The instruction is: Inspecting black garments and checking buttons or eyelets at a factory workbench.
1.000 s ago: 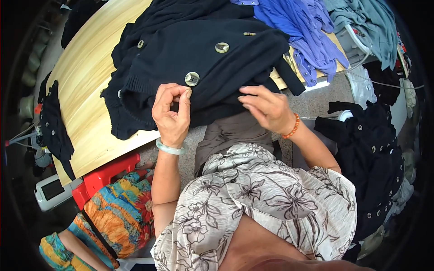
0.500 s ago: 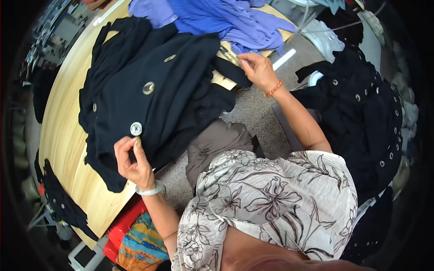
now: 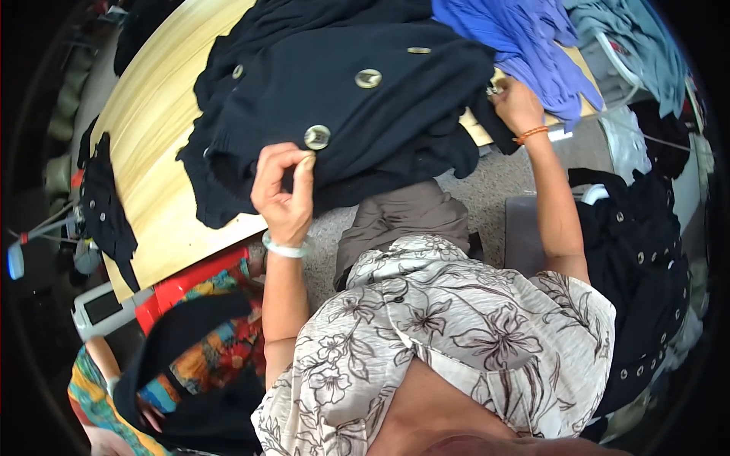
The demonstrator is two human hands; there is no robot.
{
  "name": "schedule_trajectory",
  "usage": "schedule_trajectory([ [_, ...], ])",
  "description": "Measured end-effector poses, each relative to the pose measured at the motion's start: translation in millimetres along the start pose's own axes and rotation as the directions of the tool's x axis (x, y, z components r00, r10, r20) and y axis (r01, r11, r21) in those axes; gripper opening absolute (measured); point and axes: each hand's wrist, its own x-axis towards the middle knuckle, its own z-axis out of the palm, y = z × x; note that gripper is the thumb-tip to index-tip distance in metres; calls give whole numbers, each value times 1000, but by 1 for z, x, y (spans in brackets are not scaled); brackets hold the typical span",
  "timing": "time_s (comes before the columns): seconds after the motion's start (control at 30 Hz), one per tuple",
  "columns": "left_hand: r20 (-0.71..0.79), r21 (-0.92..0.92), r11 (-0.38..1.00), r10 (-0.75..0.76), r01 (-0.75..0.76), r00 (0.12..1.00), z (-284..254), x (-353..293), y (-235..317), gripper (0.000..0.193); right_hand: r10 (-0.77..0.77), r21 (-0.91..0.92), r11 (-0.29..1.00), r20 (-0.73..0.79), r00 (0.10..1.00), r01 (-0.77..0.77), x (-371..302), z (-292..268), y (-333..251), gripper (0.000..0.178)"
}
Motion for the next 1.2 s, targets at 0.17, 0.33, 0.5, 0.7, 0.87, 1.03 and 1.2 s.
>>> schedule_trajectory([
  [0.17,-12,-22,997,-75,74,997,1,-2,3,8,-68,62,996,-25,997,70,-1,7,22,20],
  [0.33,-37,-50,997,-64,62,997,1,-2,-2,8,-25,675,725,-173,985,137,-28,-20,26,22],
  [0.5,-19,-77,996,-48,47,999,1,-4,-9,5,-208,865,474,294,933,-167,-98,-67,-59,27],
  [0.7,-30,-125,992,-35,31,999,3,-3,-12,4,-628,836,450,546,555,-314,-121,-56,-163,25],
  [0.87,-25,-130,991,-43,39,999,3,-1,-9,4,-585,814,473,576,572,-336,-114,-41,-187,31],
  [1.03,-16,-133,990,-43,41,999,4,-1,-8,4,-567,793,470,607,556,-387,-110,-37,-190,32],
  [1.2,-10,-160,985,-61,59,998,3,-2,-8,4,-578,791,467,611,541,-395,-106,-38,-193,32],
])
